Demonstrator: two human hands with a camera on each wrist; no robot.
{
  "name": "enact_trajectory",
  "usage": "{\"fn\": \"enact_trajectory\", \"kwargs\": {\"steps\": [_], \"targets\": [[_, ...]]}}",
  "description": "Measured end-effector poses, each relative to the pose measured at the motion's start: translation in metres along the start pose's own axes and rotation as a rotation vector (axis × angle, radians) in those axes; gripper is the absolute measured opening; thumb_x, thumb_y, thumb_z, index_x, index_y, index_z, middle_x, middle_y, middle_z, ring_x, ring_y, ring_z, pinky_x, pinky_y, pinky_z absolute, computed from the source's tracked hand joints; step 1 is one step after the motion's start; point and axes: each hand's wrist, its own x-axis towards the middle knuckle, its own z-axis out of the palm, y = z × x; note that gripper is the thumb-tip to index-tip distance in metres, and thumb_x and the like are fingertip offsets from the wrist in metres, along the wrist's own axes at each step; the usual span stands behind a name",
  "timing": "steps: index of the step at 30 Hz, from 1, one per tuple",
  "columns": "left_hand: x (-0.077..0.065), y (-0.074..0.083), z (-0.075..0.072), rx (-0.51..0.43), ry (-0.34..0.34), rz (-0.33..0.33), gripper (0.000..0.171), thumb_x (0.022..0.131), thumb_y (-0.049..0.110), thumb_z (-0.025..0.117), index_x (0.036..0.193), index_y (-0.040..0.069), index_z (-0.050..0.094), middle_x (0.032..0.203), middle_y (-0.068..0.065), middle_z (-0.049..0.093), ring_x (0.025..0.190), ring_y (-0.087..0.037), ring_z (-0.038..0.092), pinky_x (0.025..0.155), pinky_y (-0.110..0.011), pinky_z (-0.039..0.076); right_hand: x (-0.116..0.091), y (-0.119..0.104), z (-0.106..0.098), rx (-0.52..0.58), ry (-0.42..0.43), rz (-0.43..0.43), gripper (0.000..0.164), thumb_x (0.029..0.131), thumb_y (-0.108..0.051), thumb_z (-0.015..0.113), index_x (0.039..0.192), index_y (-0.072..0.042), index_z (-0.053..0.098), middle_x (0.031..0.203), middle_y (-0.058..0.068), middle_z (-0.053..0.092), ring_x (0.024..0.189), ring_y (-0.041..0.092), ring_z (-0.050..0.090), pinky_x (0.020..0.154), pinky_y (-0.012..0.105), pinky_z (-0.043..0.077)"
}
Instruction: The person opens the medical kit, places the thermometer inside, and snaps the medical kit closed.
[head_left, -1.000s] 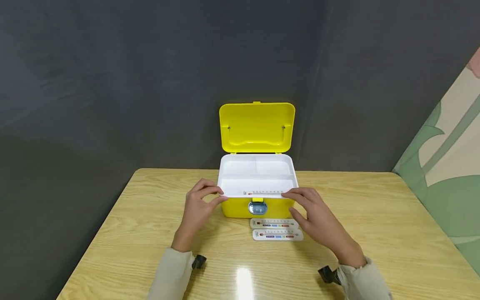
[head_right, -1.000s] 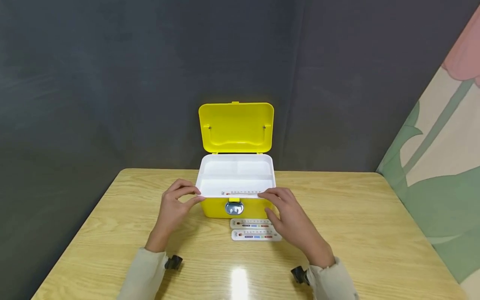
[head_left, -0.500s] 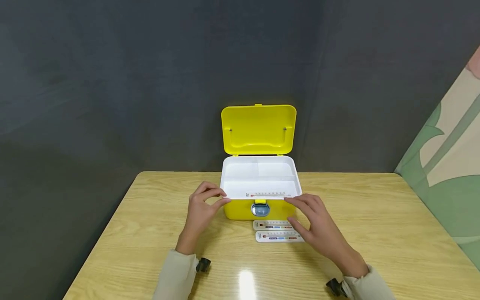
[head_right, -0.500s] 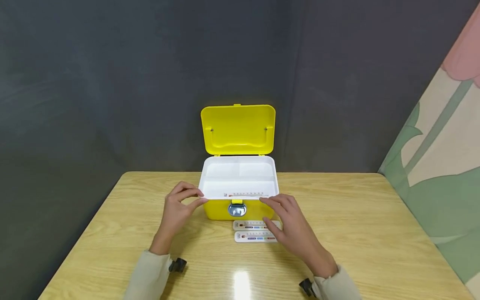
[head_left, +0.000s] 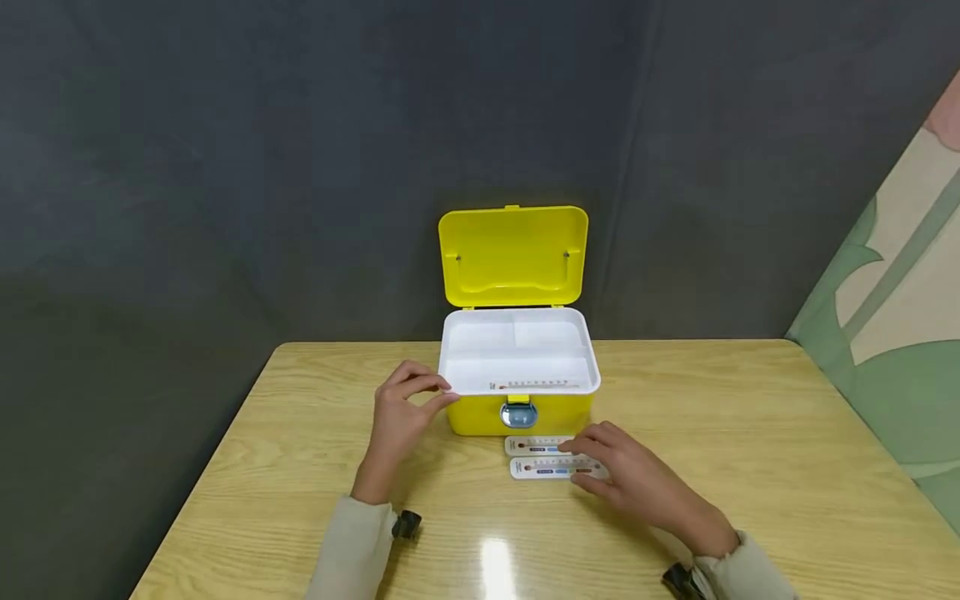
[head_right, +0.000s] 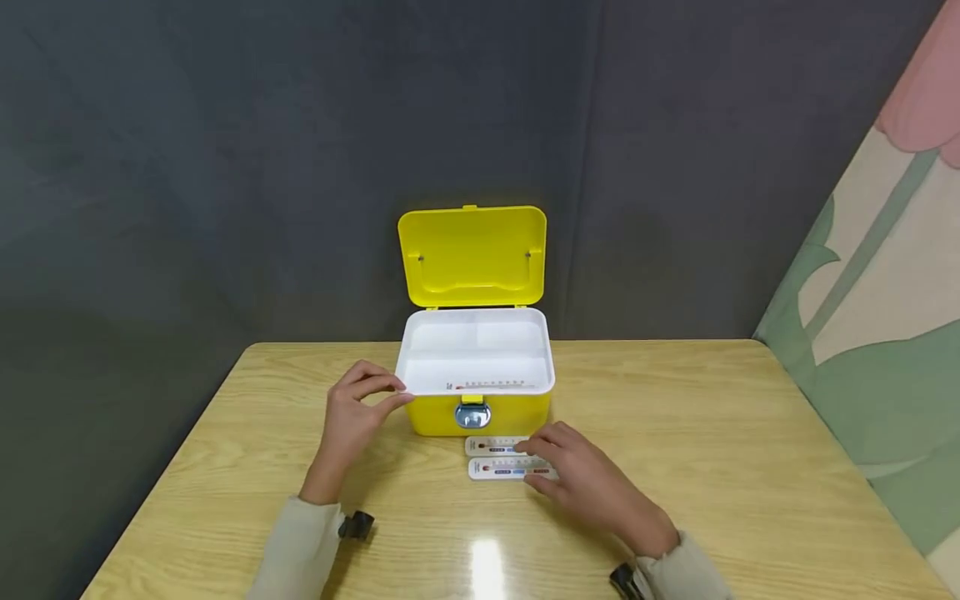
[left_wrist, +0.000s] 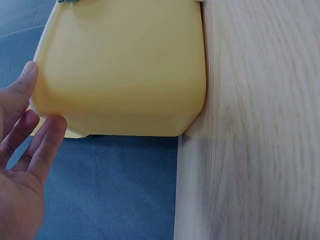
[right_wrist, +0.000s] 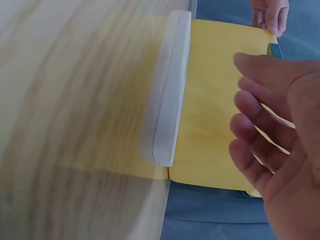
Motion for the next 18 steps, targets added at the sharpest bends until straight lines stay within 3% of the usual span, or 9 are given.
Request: {"fn": "enact_trajectory", "kwargs": {"steps": [6, 13, 18], "targets": [[0.002, 0.002, 0.002, -0.025, 0.022, -0.017, 0.012, 0.074, 0.005, 0.085, 0.084, 0.006, 0.079, 0.089, -0.006, 0.063, 0.079, -0.025, 0.061, 0.074, -0.015, 0.053, 0.000, 0.001, 0.005, -0.041, -0.052, -0.055, 0.031, 0.085, -0.029, 0.079, 0.115, -0.021, 0.072, 0.112, -0.009, 0.063, 0.101, 0.006, 0.056, 0.088, 0.033, 0.056], [0.008, 0.036, -0.004, -0.038, 0.038, -0.048, 0.013, 0.071, -0.008, 0.083, 0.081, -0.007, 0.075, 0.085, -0.018, 0.061, 0.078, -0.033, 0.058, 0.074, -0.006, 0.046, 0.001, 0.003, 0.007, -0.080, -0.101, -0.096, 0.028, 0.085, -0.024, 0.079, 0.112, -0.019, 0.074, 0.109, -0.006, 0.064, 0.099, 0.010, 0.056, 0.087, 0.035, 0.055], [0.007, 0.035, -0.003, -0.046, 0.033, -0.043, 0.013, 0.071, -0.009, 0.083, 0.081, -0.007, 0.075, 0.085, -0.018, 0.061, 0.078, -0.033, 0.057, 0.073, -0.007, 0.046, -0.003, 0.005, 0.010, -0.104, -0.113, -0.095, 0.027, 0.084, -0.021, 0.079, 0.111, -0.018, 0.074, 0.107, -0.005, 0.065, 0.097, 0.010, 0.056, 0.085, 0.034, 0.055]]}}
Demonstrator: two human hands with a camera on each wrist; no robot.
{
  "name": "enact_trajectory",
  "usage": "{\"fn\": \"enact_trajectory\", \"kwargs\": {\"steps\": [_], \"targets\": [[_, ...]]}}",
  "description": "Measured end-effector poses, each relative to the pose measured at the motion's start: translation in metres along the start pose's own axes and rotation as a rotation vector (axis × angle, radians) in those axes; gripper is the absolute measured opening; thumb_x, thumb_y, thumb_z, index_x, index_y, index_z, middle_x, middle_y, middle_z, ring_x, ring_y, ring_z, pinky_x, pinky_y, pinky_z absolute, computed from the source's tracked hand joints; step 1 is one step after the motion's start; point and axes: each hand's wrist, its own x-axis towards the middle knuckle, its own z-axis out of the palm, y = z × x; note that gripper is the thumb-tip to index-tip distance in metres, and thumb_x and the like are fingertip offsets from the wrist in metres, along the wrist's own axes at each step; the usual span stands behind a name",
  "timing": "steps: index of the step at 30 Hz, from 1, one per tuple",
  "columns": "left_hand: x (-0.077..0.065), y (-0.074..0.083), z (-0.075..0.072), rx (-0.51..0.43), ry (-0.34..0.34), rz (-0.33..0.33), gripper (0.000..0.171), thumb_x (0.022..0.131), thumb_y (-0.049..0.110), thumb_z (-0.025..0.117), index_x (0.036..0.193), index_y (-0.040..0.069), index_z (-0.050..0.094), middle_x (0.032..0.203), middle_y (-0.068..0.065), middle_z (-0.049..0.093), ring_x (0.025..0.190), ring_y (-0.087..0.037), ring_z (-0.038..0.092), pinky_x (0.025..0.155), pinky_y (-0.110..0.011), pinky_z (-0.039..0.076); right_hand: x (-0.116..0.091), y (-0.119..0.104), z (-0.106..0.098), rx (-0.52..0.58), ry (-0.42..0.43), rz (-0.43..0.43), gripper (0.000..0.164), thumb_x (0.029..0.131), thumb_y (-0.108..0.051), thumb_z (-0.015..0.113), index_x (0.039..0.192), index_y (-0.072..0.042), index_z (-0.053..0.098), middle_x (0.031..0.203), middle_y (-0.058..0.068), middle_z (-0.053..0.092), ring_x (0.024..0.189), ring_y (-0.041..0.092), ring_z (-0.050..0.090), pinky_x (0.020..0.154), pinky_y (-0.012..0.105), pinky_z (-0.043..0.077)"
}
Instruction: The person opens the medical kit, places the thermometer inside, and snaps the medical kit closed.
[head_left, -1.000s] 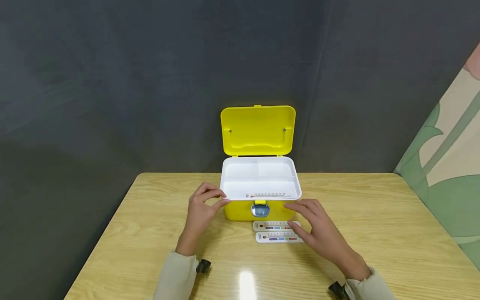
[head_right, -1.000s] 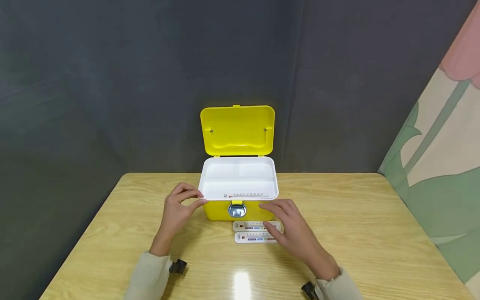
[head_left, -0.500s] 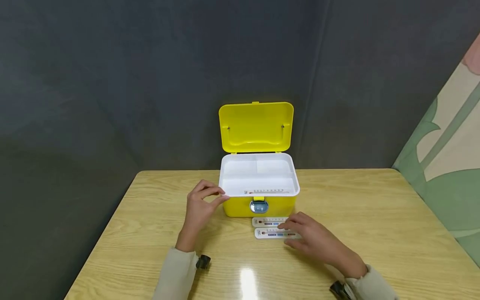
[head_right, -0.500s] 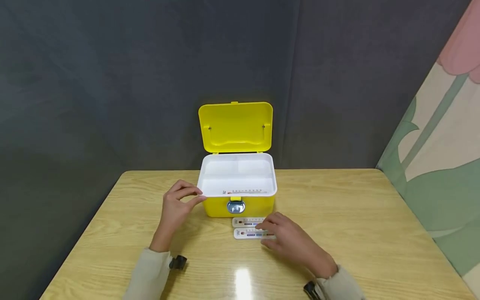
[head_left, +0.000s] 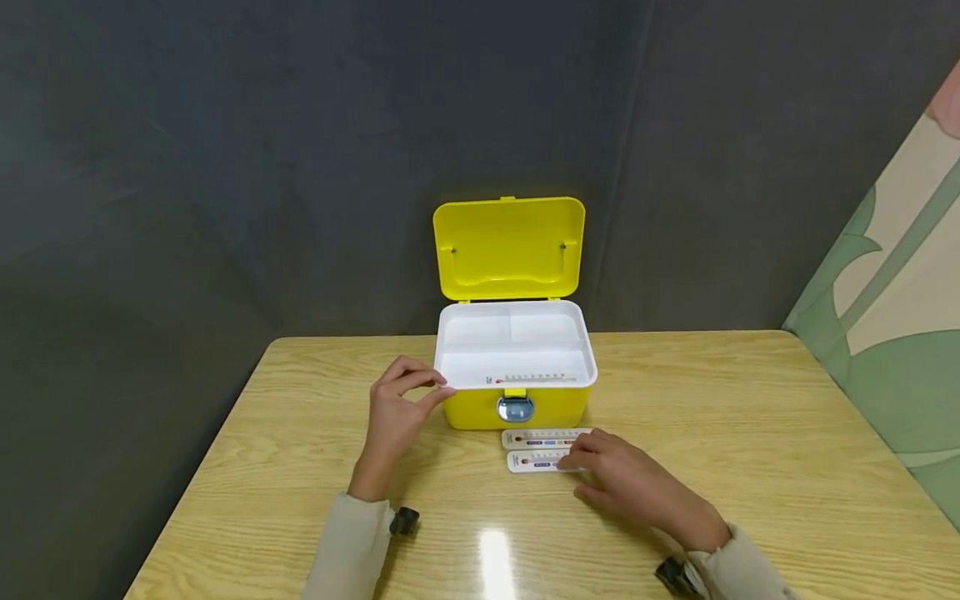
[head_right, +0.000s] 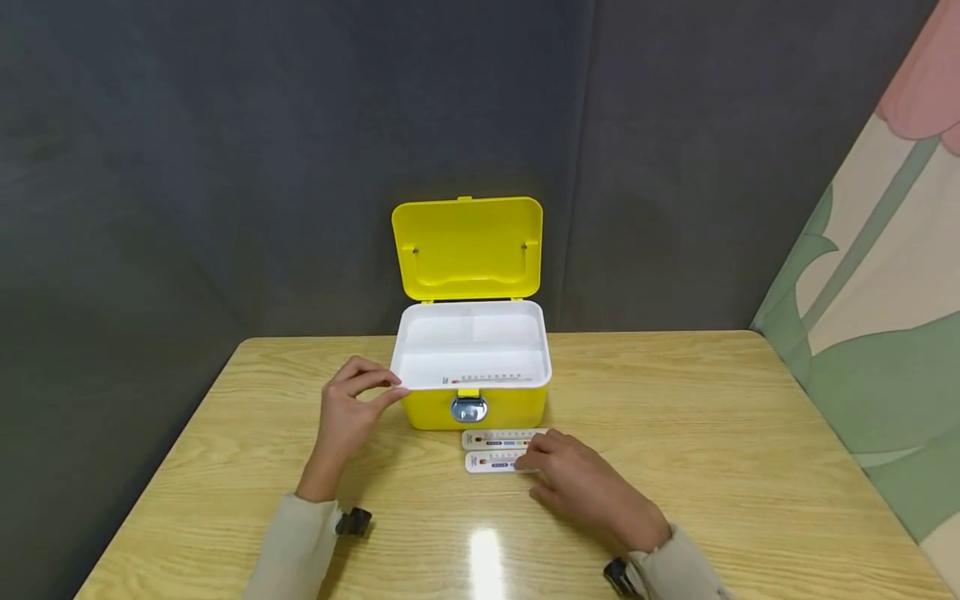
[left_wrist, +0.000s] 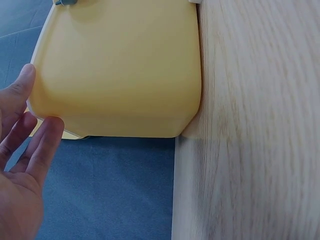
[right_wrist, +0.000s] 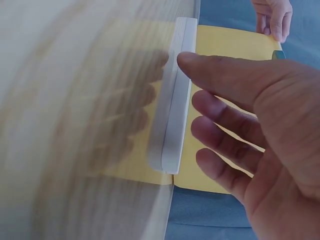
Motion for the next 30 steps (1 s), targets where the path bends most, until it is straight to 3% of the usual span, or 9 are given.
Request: {"fn": "enact_trajectory", "kwargs": {"steps": [9, 17, 30], "targets": [[0.0015, 0.0007, 0.0003, 0.006, 0.001, 0.011, 0.013, 0.071, -0.008, 0.083, 0.080, -0.007, 0.075, 0.085, -0.018, 0.061, 0.078, -0.034, 0.057, 0.073, -0.007, 0.046, 0.0001, 0.0011, -0.0005, -0.003, -0.021, 0.030, 0.031, 0.086, -0.019, 0.078, 0.117, -0.016, 0.072, 0.109, -0.003, 0.065, 0.097, 0.010, 0.059, 0.084, 0.034, 0.057], [0.0038, 0.0001, 0.0004, 0.003, 0.005, 0.025, 0.013, 0.071, -0.008, 0.083, 0.081, -0.006, 0.075, 0.085, -0.018, 0.061, 0.077, -0.034, 0.058, 0.072, -0.008, 0.046, 0.0011, 0.0017, 0.0003, 0.000, 0.012, 0.011, 0.027, 0.085, -0.014, 0.079, 0.111, -0.018, 0.074, 0.105, -0.005, 0.064, 0.092, 0.007, 0.059, 0.080, 0.030, 0.057], [-0.0016, 0.0018, 0.0015, 0.010, 0.006, -0.033, 0.012, 0.071, -0.008, 0.083, 0.081, -0.007, 0.075, 0.085, -0.019, 0.060, 0.078, -0.035, 0.059, 0.075, -0.006, 0.047, -0.0011, -0.0028, 0.0005, -0.009, 0.017, 0.058, 0.034, 0.084, -0.017, 0.079, 0.116, -0.017, 0.071, 0.109, -0.002, 0.063, 0.097, 0.010, 0.057, 0.083, 0.033, 0.056]]}}
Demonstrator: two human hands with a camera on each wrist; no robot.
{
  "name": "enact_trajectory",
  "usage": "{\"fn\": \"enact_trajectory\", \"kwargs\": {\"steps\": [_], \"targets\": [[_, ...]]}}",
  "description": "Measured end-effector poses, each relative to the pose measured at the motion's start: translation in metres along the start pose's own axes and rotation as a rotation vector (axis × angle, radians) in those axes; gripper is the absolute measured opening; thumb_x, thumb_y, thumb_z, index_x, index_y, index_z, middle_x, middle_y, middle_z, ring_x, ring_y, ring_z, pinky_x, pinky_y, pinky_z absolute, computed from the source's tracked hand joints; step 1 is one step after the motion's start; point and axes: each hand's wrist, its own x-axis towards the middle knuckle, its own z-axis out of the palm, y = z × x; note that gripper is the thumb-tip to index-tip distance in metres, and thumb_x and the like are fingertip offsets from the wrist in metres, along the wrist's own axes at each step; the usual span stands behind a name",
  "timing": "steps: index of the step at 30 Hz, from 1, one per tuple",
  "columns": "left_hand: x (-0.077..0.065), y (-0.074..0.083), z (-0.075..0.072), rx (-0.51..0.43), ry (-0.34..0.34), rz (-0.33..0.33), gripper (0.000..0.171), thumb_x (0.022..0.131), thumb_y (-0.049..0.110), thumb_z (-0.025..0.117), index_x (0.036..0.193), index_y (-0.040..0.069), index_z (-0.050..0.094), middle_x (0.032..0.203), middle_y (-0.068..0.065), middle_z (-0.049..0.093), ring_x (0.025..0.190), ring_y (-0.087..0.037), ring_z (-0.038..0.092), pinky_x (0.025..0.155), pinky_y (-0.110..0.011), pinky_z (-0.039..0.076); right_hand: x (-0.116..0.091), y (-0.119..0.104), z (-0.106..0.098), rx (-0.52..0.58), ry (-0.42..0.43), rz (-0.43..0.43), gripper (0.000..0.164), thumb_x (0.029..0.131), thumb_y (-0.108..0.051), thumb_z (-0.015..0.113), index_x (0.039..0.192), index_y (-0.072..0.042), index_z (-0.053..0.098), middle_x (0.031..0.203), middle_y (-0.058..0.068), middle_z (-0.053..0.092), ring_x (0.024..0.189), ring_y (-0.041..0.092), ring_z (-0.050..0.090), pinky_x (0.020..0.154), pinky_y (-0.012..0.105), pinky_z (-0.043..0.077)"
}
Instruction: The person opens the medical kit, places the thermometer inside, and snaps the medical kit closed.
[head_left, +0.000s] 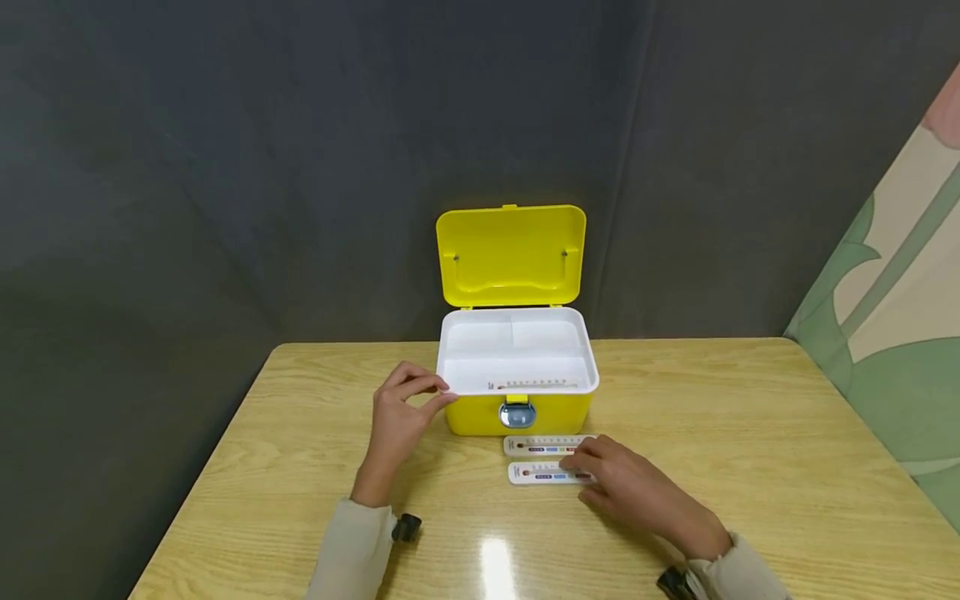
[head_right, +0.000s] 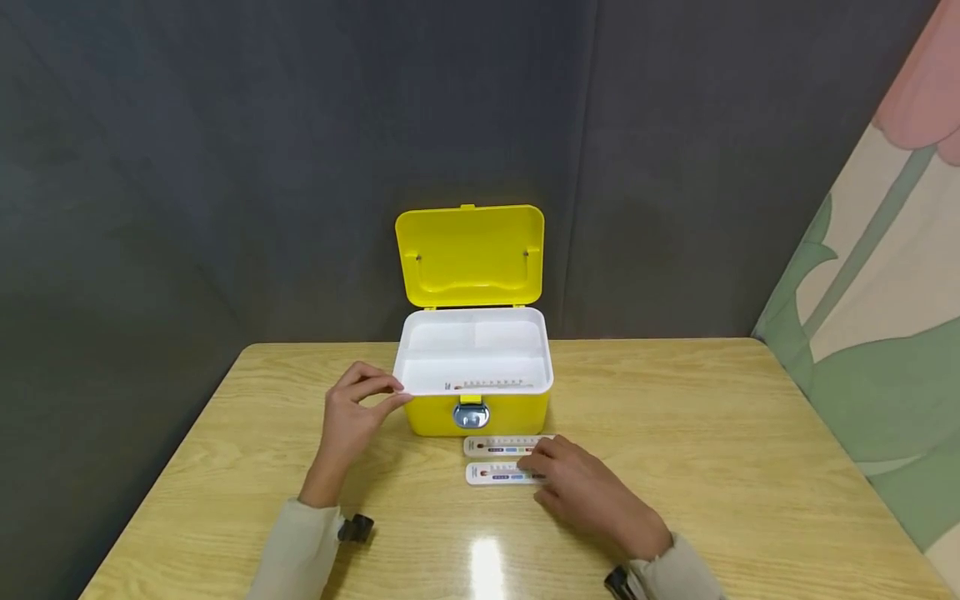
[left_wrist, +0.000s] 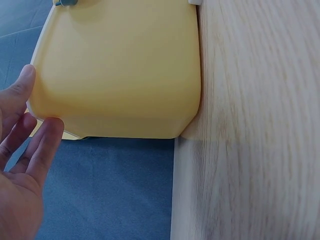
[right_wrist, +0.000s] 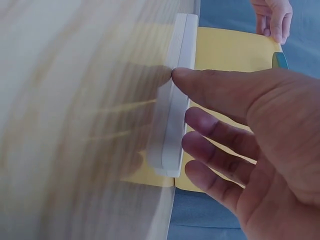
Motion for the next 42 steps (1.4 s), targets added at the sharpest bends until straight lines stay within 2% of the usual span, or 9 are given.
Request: {"fn": "enact_trajectory", "kwargs": {"steps": [7, 14, 20, 23, 28, 30, 33, 38, 42], "targets": [[-0.001, 0.000, -0.001, 0.011, -0.013, -0.007, 0.013, 0.072, -0.006, 0.083, 0.082, -0.006, 0.075, 0.085, -0.018, 0.059, 0.079, -0.036, 0.060, 0.075, -0.018, 0.055, -0.002, 0.002, 0.001, 0.018, -0.018, -0.007, 0.029, 0.084, -0.017, 0.079, 0.112, -0.020, 0.073, 0.107, -0.005, 0.063, 0.093, 0.007, 0.055, 0.079, 0.030, 0.055], [-0.001, 0.000, -0.001, 0.002, -0.013, -0.011, 0.013, 0.072, -0.006, 0.083, 0.083, -0.006, 0.075, 0.085, -0.020, 0.059, 0.079, -0.038, 0.059, 0.075, -0.010, 0.049, 0.001, 0.002, -0.001, 0.027, -0.043, -0.027, 0.024, 0.086, -0.014, 0.078, 0.110, -0.017, 0.075, 0.108, -0.005, 0.065, 0.094, 0.007, 0.059, 0.080, 0.030, 0.057], [-0.001, 0.000, -0.001, 0.003, -0.012, -0.011, 0.013, 0.073, -0.005, 0.083, 0.083, -0.006, 0.075, 0.086, -0.019, 0.059, 0.079, -0.038, 0.059, 0.074, -0.009, 0.048, 0.003, 0.001, -0.002, 0.099, -0.106, -0.011, 0.020, 0.089, -0.013, 0.074, 0.108, -0.019, 0.076, 0.105, -0.008, 0.067, 0.091, 0.001, 0.059, 0.078, 0.027, 0.058], [-0.001, 0.000, -0.001, 0.001, -0.012, -0.007, 0.013, 0.073, -0.005, 0.083, 0.083, -0.007, 0.075, 0.086, -0.019, 0.059, 0.079, -0.038, 0.059, 0.075, -0.008, 0.048, 0.002, 0.001, -0.002, 0.104, -0.077, -0.027, 0.023, 0.087, -0.012, 0.076, 0.108, -0.020, 0.075, 0.105, -0.008, 0.066, 0.091, 0.001, 0.058, 0.077, 0.026, 0.057], [-0.004, -0.022, 0.003, -0.005, -0.012, 0.002, 0.014, 0.072, -0.003, 0.084, 0.084, -0.001, 0.077, 0.087, -0.015, 0.060, 0.079, -0.034, 0.059, 0.075, -0.009, 0.049, 0.000, 0.000, -0.001, 0.039, -0.009, -0.013, 0.034, 0.084, -0.017, 0.080, 0.116, -0.021, 0.071, 0.112, -0.004, 0.063, 0.099, 0.009, 0.057, 0.083, 0.032, 0.057], [-0.004, -0.031, 0.003, -0.012, -0.009, 0.010, 0.014, 0.072, 0.000, 0.084, 0.085, 0.002, 0.078, 0.088, -0.012, 0.061, 0.079, -0.031, 0.060, 0.075, -0.010, 0.050, -0.001, 0.000, -0.002, 0.025, -0.015, -0.001, 0.035, 0.084, -0.019, 0.080, 0.118, -0.020, 0.070, 0.113, -0.003, 0.063, 0.100, 0.011, 0.057, 0.085, 0.034, 0.057], [-0.004, -0.033, 0.003, -0.023, -0.009, 0.020, 0.014, 0.073, 0.003, 0.085, 0.085, 0.006, 0.079, 0.088, -0.008, 0.061, 0.080, -0.029, 0.061, 0.075, -0.011, 0.050, -0.001, 0.002, -0.001, 0.023, -0.017, -0.011, 0.035, 0.085, -0.020, 0.080, 0.118, -0.019, 0.070, 0.112, -0.003, 0.064, 0.099, 0.011, 0.058, 0.085, 0.034, 0.056], [-0.004, -0.031, 0.004, -0.005, -0.010, 0.002, 0.014, 0.072, -0.001, 0.084, 0.084, 0.001, 0.077, 0.087, -0.014, 0.060, 0.080, -0.032, 0.060, 0.077, -0.009, 0.049, -0.002, 0.004, -0.001, 0.040, -0.039, 0.009, 0.034, 0.086, -0.022, 0.078, 0.120, -0.019, 0.070, 0.114, -0.002, 0.064, 0.099, 0.011, 0.058, 0.085, 0.035, 0.056], [-0.003, -0.019, 0.003, 0.005, -0.013, 0.002, 0.014, 0.072, -0.006, 0.083, 0.083, -0.005, 0.075, 0.086, -0.020, 0.059, 0.080, -0.035, 0.060, 0.076, -0.023, 0.057, -0.002, 0.006, -0.001, 0.078, -0.080, 0.052, 0.038, 0.086, -0.025, 0.079, 0.121, -0.018, 0.069, 0.117, -0.001, 0.063, 0.101, 0.012, 0.057, 0.087, 0.036, 0.055]]}}
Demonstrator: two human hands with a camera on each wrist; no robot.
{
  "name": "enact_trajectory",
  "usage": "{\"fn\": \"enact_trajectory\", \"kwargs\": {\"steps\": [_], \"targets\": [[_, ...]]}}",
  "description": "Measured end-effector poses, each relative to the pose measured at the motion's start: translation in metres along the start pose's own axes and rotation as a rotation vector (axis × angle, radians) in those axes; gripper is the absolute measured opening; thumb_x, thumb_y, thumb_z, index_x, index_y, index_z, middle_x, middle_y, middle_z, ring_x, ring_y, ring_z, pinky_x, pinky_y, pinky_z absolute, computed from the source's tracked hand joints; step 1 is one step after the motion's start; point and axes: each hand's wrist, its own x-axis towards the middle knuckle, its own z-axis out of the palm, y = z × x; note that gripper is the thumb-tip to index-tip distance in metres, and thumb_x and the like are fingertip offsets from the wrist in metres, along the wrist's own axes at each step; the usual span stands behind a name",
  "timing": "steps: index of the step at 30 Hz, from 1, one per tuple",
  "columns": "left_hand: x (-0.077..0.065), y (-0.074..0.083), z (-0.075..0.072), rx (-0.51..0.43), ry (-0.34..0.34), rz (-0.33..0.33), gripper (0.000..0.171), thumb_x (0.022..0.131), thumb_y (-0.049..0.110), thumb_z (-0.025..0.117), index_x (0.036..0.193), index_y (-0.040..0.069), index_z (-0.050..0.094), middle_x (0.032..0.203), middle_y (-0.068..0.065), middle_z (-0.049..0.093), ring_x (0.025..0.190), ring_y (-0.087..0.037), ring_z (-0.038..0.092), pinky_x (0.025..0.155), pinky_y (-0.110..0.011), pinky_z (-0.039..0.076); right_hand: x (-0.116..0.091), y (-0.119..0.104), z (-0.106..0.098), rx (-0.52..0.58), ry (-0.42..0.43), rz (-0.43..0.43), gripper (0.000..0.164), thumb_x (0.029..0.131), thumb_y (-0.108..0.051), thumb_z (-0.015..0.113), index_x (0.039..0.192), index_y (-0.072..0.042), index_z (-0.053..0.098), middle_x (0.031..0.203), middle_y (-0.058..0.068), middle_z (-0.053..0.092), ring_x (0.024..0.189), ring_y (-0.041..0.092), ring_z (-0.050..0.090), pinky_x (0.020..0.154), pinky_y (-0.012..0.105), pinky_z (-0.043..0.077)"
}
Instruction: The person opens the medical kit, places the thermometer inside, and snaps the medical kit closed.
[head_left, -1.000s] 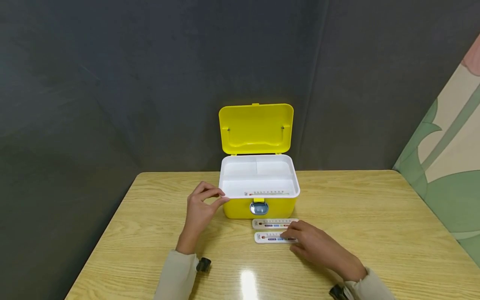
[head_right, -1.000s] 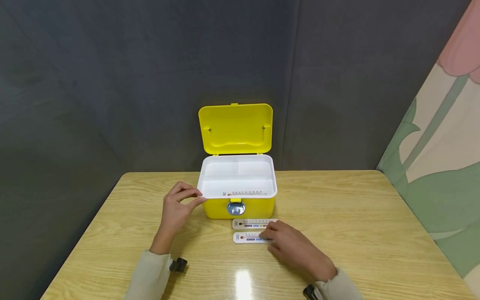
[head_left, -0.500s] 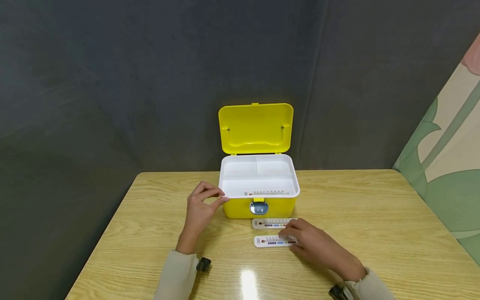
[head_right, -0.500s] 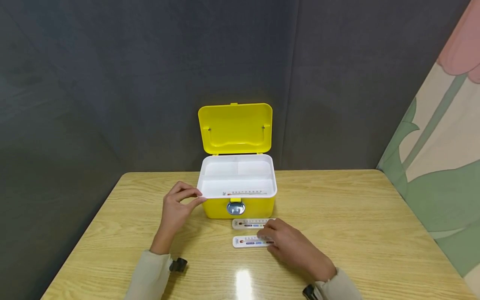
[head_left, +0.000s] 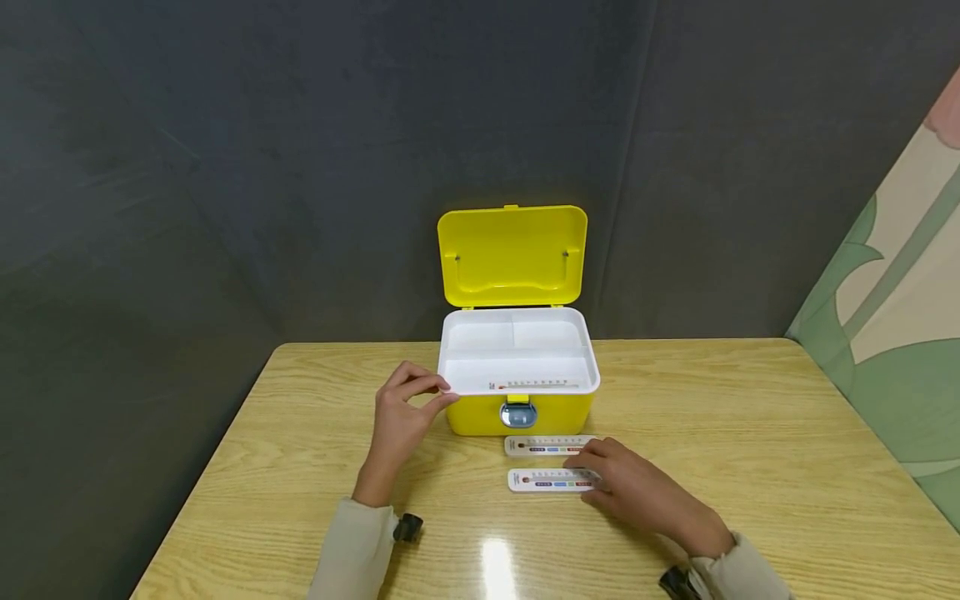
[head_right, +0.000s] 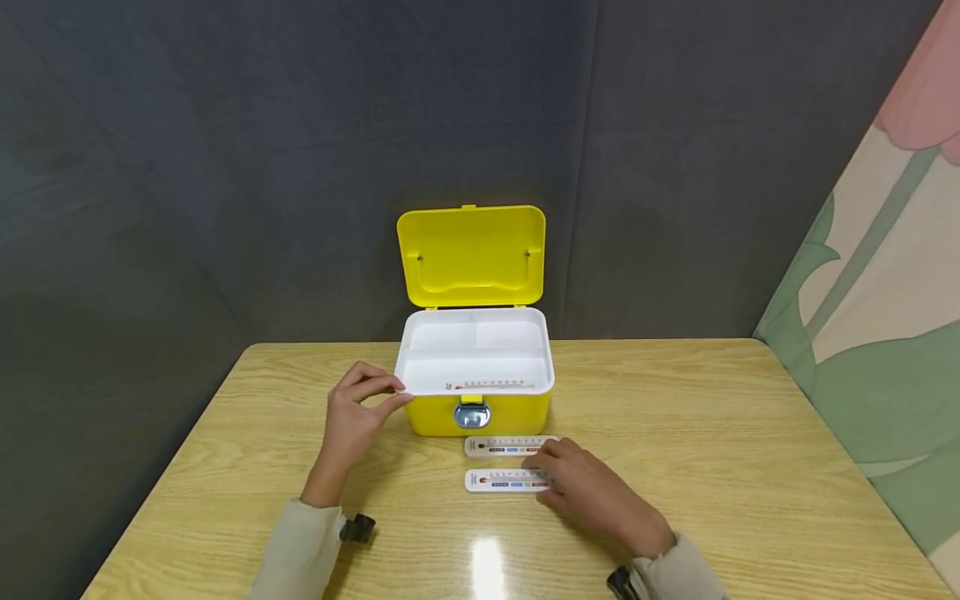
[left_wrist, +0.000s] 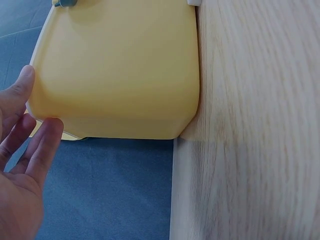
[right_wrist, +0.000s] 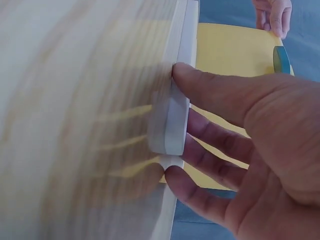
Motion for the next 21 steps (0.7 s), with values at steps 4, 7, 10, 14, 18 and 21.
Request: {"fn": "enact_trajectory", "kwargs": {"steps": [4, 7, 10, 14, 18, 21], "targets": [[0.002, 0.016, -0.003, 0.006, -0.007, -0.001, 0.013, 0.073, -0.006, 0.082, 0.083, -0.006, 0.075, 0.086, -0.021, 0.058, 0.080, -0.035, 0.060, 0.074, -0.041, 0.060, 0.002, 0.004, 0.000, 0.057, -0.028, 0.027, 0.045, 0.081, -0.031, 0.082, 0.122, -0.018, 0.069, 0.116, 0.000, 0.063, 0.101, 0.014, 0.056, 0.087, 0.037, 0.054], [0.002, 0.021, -0.004, 0.007, -0.010, -0.006, 0.013, 0.073, -0.006, 0.082, 0.084, -0.006, 0.075, 0.087, -0.020, 0.058, 0.080, -0.035, 0.060, 0.075, -0.037, 0.060, 0.003, 0.006, 0.000, 0.090, -0.040, 0.033, 0.047, 0.078, -0.032, 0.083, 0.121, -0.018, 0.070, 0.116, 0.000, 0.064, 0.101, 0.015, 0.056, 0.086, 0.038, 0.053], [0.001, 0.018, -0.003, 0.002, -0.012, -0.015, 0.013, 0.073, -0.006, 0.082, 0.084, -0.006, 0.075, 0.087, -0.021, 0.058, 0.080, -0.037, 0.060, 0.075, -0.033, 0.060, 0.004, 0.007, 0.000, 0.103, -0.050, 0.033, 0.043, 0.080, -0.031, 0.082, 0.120, -0.020, 0.070, 0.116, -0.002, 0.065, 0.100, 0.014, 0.057, 0.086, 0.037, 0.054], [-0.001, 0.005, -0.001, 0.005, -0.014, -0.033, 0.012, 0.073, -0.005, 0.082, 0.083, -0.005, 0.075, 0.087, -0.023, 0.058, 0.081, -0.038, 0.060, 0.076, -0.038, 0.060, 0.004, 0.006, 0.000, 0.109, -0.058, 0.032, 0.037, 0.084, -0.028, 0.079, 0.120, -0.021, 0.070, 0.116, -0.002, 0.064, 0.100, 0.012, 0.056, 0.085, 0.036, 0.054], [-0.002, -0.010, 0.001, 0.009, -0.012, -0.044, 0.013, 0.074, -0.001, 0.083, 0.084, -0.001, 0.077, 0.088, -0.020, 0.058, 0.082, -0.037, 0.060, 0.077, -0.034, 0.060, 0.003, 0.004, 0.001, 0.099, -0.056, 0.035, 0.037, 0.087, -0.023, 0.077, 0.122, -0.021, 0.069, 0.116, -0.002, 0.063, 0.101, 0.011, 0.056, 0.087, 0.036, 0.054], [-0.003, -0.015, 0.001, -0.004, -0.013, -0.041, 0.012, 0.074, 0.003, 0.084, 0.085, 0.004, 0.078, 0.089, -0.017, 0.059, 0.082, -0.033, 0.061, 0.078, -0.019, 0.057, 0.002, 0.003, 0.002, 0.083, -0.047, 0.023, 0.037, 0.088, -0.021, 0.076, 0.124, -0.022, 0.068, 0.116, -0.002, 0.062, 0.100, 0.010, 0.055, 0.086, 0.035, 0.054]]}}
